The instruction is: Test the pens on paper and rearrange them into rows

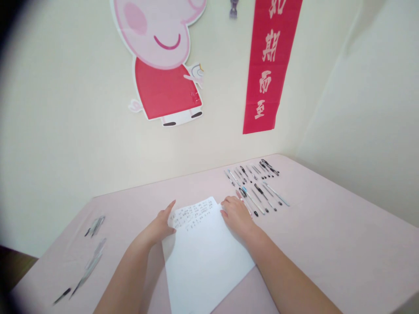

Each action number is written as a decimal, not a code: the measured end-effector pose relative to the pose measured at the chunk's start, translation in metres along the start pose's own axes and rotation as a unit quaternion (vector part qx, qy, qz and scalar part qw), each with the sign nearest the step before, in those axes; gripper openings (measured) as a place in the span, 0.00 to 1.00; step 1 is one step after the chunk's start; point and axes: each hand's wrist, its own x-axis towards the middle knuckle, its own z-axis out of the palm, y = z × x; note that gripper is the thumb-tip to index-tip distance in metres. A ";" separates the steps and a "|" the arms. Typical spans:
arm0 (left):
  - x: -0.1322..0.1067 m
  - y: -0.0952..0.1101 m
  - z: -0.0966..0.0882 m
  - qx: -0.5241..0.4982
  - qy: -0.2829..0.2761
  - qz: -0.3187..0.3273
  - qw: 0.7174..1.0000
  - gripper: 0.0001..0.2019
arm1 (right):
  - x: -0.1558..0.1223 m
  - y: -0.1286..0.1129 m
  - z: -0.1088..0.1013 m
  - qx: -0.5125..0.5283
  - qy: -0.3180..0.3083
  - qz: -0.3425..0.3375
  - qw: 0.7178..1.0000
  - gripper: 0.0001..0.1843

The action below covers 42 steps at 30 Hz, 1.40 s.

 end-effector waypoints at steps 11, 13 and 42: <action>0.005 -0.009 0.002 -0.022 0.011 0.015 1.000 0.34 | 0.002 -0.016 0.031 0.063 -0.050 -0.043 0.996 0.22; 0.005 -0.008 0.002 -0.025 0.014 0.012 1.000 0.31 | 0.002 -0.016 0.035 0.064 -0.057 -0.030 0.996 0.22; -0.037 -0.089 -0.025 0.229 0.218 -0.117 0.941 0.24 | -0.001 -0.014 0.034 0.057 0.006 -0.025 0.998 0.23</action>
